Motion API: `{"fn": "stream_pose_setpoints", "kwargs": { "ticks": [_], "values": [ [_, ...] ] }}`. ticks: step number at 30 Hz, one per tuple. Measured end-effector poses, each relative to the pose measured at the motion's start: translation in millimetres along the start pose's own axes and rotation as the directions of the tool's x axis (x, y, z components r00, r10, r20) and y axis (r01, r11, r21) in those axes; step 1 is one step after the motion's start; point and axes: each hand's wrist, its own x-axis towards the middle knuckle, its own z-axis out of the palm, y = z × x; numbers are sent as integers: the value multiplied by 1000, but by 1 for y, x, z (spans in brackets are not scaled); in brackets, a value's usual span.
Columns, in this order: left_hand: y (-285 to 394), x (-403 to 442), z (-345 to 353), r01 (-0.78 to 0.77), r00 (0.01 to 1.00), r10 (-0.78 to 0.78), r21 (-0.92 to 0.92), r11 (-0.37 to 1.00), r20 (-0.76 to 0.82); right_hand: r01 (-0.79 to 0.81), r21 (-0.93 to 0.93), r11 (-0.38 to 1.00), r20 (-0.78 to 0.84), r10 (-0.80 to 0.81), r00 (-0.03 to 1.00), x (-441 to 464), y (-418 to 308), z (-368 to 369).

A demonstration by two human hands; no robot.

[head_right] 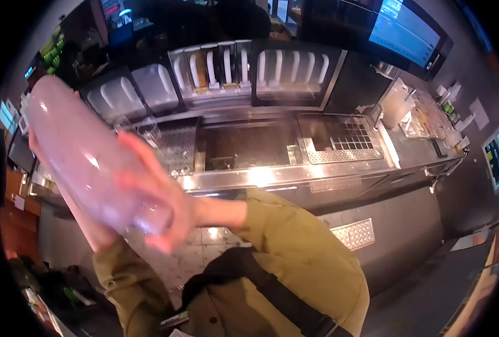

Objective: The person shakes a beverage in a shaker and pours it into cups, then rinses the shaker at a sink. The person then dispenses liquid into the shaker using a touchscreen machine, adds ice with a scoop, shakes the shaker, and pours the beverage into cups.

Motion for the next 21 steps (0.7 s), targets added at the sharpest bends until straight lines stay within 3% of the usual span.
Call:
{"fn": "stream_pose_setpoints", "kwargs": {
  "ticks": [1, 2, 3, 4, 6, 7, 8, 9, 10, 13, 14, 15, 16, 17, 18, 19, 20, 21],
  "values": [
    [3, -1, 0, -3, 999, 3, 1, 1000, 52, -19, 20, 1000, 1, 19, 1000, -7, -5, 4],
    [7, -8, -2, -13, 986, 14, -9, 1000, 168, 127, 28, 992, 15, -127, 992, -9, -14, 9],
    [15, 1, -31, 85, 900, -13, -146, 986, 436, 271, 37, 962, 23, -272, 962, -8, -24, 17],
    [21, 7, -61, 234, 745, -15, -239, 943, 667, 345, 46, 937, 42, -347, 937, -1, -26, 19],
    [8, 24, -73, 356, 571, 24, -273, 894, 821, 486, 74, 871, 80, -491, 867, 12, -27, 22],
    [0, 32, -80, 419, 472, 43, -267, 868, 881, 418, 47, 907, 81, -420, 904, 16, -24, 15],
    [-1, 22, -76, 301, 647, 44, -309, 902, 761, 309, 2, 951, 98, -308, 946, 20, -14, 5],
    [1, -2, -63, 82, 901, 34, -248, 965, 432, 252, -30, 967, 105, -248, 963, 18, -11, 3],
    [1, -14, -50, -16, 979, 42, -133, 991, 199, 238, -68, 969, 119, -229, 966, 14, -10, 3],
    [14, -11, -60, -130, 982, 147, -143, 981, 117, 436, -228, 871, 161, -407, 899, 2, -25, 17],
    [17, -6, -62, -155, 983, 166, -130, 979, 82, 462, -360, 811, 202, -415, 887, 2, -28, 21],
    [15, -5, -63, -161, 986, 164, -93, 983, 24, 426, -691, 584, 300, -305, 904, -2, -29, 29],
    [14, -1, -62, -158, 986, 156, -29, 987, -54, 391, -920, 5, 390, -72, 918, -8, -17, 47],
    [13, 1, -64, -152, 980, 155, 28, 988, -127, 389, -875, -289, 396, 39, 918, -9, -9, 54],
    [10, 6, -61, -117, 974, 132, 88, 989, -184, 408, -906, 110, 391, -147, 908, -5, -35, 55],
    [6, 5, -61, -116, 965, 143, 130, 985, -220, 485, -772, 410, 346, -369, 863, 20, -59, 42],
    [3, 13, -58, -136, 963, 159, 116, 984, -219, 615, -515, 597, 267, -570, 777, 48, -78, 25],
    [2, 19, -54, -137, 964, 161, 124, 983, -212, 604, -404, 687, 223, -566, 793, 38, -68, 22]
  ]
}}
